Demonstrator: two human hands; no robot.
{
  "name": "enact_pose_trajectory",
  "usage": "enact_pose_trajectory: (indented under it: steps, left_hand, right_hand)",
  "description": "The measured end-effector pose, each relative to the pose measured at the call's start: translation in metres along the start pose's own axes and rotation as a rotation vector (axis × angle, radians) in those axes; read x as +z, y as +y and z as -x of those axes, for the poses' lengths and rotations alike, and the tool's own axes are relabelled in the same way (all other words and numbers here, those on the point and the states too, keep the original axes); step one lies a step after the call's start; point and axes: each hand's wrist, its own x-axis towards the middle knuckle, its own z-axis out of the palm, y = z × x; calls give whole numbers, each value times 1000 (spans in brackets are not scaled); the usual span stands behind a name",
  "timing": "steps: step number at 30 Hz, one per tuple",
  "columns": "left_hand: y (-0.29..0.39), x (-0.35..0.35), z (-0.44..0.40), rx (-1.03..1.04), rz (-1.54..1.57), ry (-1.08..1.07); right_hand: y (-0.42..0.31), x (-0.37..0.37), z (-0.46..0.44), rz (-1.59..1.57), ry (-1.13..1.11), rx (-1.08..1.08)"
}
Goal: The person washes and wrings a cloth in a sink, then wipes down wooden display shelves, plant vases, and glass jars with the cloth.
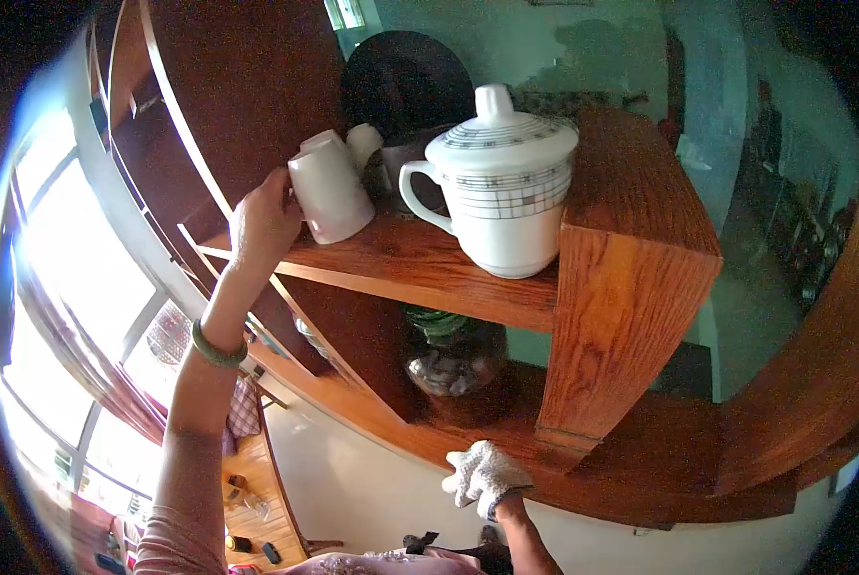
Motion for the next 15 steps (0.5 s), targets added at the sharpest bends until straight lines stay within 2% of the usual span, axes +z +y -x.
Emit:
enact_pose_trajectory:
  steps: [1,2,4,5,6,7,8,9,10,11,14,15]
  left_hand:
    - [3,0,0,-29,-2,-12]
    - [6,-2,2,-10,3,-8]
    - [9,-1,1,-89,71,-79]
    - [9,-2,6,-101,65,-107]
    - [7,-8,6,-126,51,-114]
    - [4,-20,9,-110,75,-103]
    - [1,-32,18,-88,104,-95]
    - [-4,-42,26,-71,137,-56]
    - [-10,-49,38,-40,176,-23]
    - [-22,-52,57,30,247,77]
    - [-57,-58,124,208,349,243]
    - [-73,-57,153,212,349,194]
  right_hand:
    - [-12,-6,-2,-60,-80,-91]
    - [-7,-3,1,-48,-90,-88]
    - [6,9,6,-740,-10,3]
    - [-81,23,1,-333,16,-56]
    - [-6,11,-3,-83,-73,-161]
    - [-21,17,-6,-257,-22,125]
    - [-10,19,-12,-368,-93,325]
    - [26,18,-15,-353,-188,111]
    - [-18,46,-9,-689,-125,107]
    - [-1,45,-22,-655,-157,113]
    - [97,40,-63,-611,-968,81]
    - [13,70,-38,179,-514,-78]
